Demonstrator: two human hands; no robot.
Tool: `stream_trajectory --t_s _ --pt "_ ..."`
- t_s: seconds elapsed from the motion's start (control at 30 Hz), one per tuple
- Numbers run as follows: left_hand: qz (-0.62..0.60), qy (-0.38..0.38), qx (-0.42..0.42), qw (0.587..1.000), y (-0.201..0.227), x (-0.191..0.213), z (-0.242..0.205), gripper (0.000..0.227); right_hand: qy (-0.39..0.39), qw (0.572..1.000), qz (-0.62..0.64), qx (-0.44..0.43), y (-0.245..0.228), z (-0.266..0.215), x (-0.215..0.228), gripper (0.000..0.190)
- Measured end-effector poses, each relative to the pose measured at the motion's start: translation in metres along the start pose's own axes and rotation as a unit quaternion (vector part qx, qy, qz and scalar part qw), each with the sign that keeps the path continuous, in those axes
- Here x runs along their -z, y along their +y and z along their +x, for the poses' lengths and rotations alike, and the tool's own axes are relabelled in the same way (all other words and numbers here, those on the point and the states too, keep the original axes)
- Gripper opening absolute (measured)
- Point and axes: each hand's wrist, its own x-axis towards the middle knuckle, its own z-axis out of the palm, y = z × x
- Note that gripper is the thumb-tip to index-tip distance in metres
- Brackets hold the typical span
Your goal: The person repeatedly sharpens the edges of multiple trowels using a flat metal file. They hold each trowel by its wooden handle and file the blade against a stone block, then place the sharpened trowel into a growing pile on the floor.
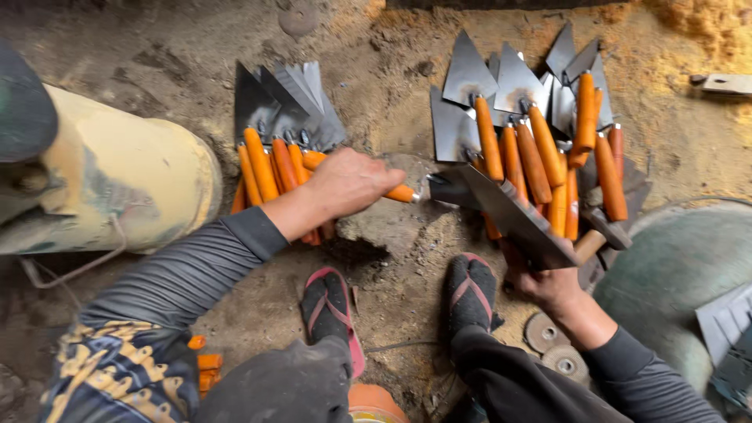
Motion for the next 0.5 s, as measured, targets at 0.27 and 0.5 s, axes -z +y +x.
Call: stream_trajectory --t_s 0.27,0.5 --pt "-0.239 0.090 0.221 0.941 -0.011 -0.018 -0.040 0.033 -0.069 0.984 -0.105 -0.123 0.011 -0.020 -0.008 0.022" --pt "-0.224 0.012 0.582 0.782 -0.109 -0.016 -0.088 0.069 -0.086 0.944 -0.044 -0.315 0.008 -0.031 -0.017 0.026"
